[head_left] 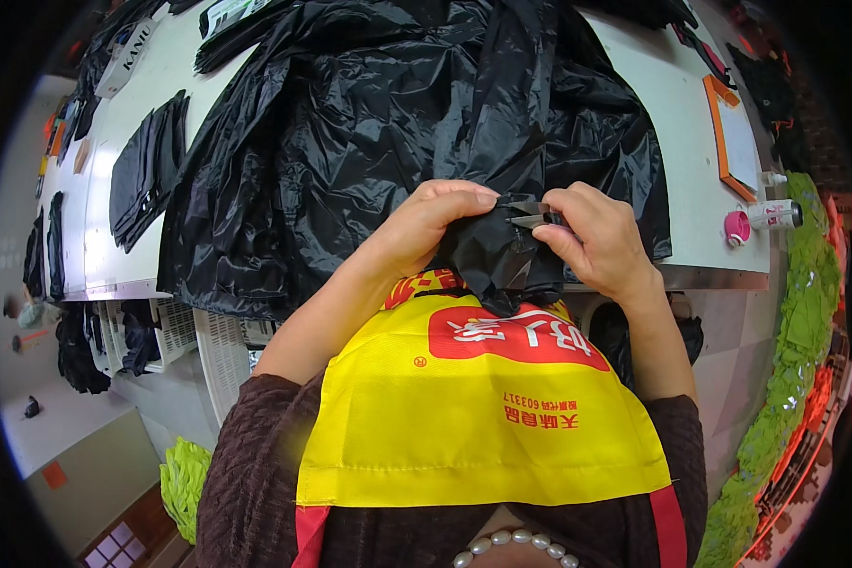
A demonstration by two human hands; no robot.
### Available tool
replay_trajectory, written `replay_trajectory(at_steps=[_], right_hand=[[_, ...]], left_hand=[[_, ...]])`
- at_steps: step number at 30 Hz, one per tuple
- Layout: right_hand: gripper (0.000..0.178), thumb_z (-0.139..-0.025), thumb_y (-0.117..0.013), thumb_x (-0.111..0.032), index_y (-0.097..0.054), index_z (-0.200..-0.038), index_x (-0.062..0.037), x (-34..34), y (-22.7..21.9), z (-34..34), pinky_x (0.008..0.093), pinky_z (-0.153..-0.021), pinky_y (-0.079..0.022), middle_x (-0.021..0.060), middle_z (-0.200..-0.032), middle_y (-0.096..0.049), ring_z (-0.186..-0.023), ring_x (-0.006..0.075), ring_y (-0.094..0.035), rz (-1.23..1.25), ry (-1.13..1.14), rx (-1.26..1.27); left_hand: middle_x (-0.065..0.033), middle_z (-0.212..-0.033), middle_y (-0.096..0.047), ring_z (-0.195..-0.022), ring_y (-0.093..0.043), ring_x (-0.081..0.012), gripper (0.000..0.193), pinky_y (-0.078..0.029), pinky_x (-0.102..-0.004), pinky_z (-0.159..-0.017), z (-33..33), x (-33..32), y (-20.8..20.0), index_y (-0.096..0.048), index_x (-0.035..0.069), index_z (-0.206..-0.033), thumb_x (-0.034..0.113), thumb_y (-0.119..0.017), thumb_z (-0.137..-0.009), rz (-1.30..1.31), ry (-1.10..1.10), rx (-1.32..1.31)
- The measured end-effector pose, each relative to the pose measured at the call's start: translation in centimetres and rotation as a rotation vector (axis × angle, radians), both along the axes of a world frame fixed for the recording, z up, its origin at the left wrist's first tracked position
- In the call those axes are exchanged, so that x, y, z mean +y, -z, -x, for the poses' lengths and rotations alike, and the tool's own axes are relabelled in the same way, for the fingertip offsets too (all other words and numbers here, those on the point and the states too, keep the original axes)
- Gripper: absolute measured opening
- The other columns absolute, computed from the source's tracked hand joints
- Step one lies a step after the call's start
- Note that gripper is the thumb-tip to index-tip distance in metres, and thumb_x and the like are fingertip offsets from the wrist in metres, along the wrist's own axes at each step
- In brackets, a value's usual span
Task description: The person folds a black raincoat on a white table. They smooth the fabric, fold the sleeves inward, fold the body in half, and then fold it into a compact rectangle. The folded coat is placed on a stack of similar items.
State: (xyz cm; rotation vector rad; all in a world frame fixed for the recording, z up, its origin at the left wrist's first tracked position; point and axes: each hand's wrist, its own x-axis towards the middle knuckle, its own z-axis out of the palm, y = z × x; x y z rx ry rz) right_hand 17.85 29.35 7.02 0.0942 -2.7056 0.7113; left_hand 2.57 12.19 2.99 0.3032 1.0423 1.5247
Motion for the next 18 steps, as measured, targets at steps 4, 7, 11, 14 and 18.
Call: replay_trajectory(at_steps=[4,7,11,14,18], right_hand=[[0.025,-0.079,-0.068,-0.022,-0.057,-0.091,-0.003,-0.2,0.3,0.2,0.0332,-0.056,-0.046,0.0099,-0.078,-0.056,-0.067,0.0267,-0.057,-0.022,0.021,0.027],[0.024,-0.078,-0.068,-0.021,-0.057,-0.09,-0.003,-0.4,0.5,0.5,0.0332,-0.055,-0.046,0.01,-0.077,-0.056,-0.066,0.0271,-0.057,-0.056,0.015,0.075],[0.021,-0.082,-0.065,-0.021,-0.057,-0.088,-0.0029,0.0,1.3,0.5,0.0317,-0.054,-0.045,0.0106,-0.073,-0.055,-0.063,0.0252,-0.057,-0.088,-0.055,0.161],[0.022,-0.092,-0.056,-0.025,-0.056,-0.087,-0.0034,1.0,2.0,-0.4,0.0241,-0.056,-0.041,0.0014,-0.072,-0.055,-0.062,0.0088,-0.051,0.714,0.194,0.134],[0.029,-0.082,-0.068,-0.021,-0.059,-0.103,-0.0031,1.4,4.9,-0.1,0.0193,-0.066,-0.043,0.0019,-0.086,-0.057,-0.069,0.0061,-0.05,1.089,0.169,0.005]], left_hand=[[-0.0078,-0.088,-0.069,-0.076,-0.065,-0.0118,0.018,-0.051,-0.0227,-0.072,-0.2,0.1,-0.2,-0.067,0.0,-0.093,0.013,-0.06,-0.083,0.016,-0.015,-0.018],[-0.0079,-0.088,-0.069,-0.077,-0.065,-0.0116,0.018,-0.051,-0.0227,-0.072,-0.2,-0.1,-0.3,-0.067,0.0,-0.093,0.012,-0.06,-0.083,0.005,-0.009,-0.033],[-0.0092,-0.092,-0.069,-0.082,-0.066,-0.015,0.018,-0.052,-0.0257,-0.077,-0.1,-0.3,0.2,-0.066,0.0,-0.095,0.013,-0.061,-0.082,0.022,-0.004,-0.025],[-0.0095,-0.094,-0.068,-0.085,-0.065,-0.0156,0.019,-0.051,-0.0261,-0.079,-0.1,0.0,0.3,-0.066,0.0,-0.096,0.013,-0.061,-0.082,0.021,-0.018,-0.031],[-0.005,-0.089,-0.066,-0.08,-0.061,-0.0135,0.02,-0.048,-0.0243,-0.077,0.2,0.0,0.6,-0.065,0.002,-0.093,0.013,-0.067,-0.076,-0.006,0.099,0.06]])
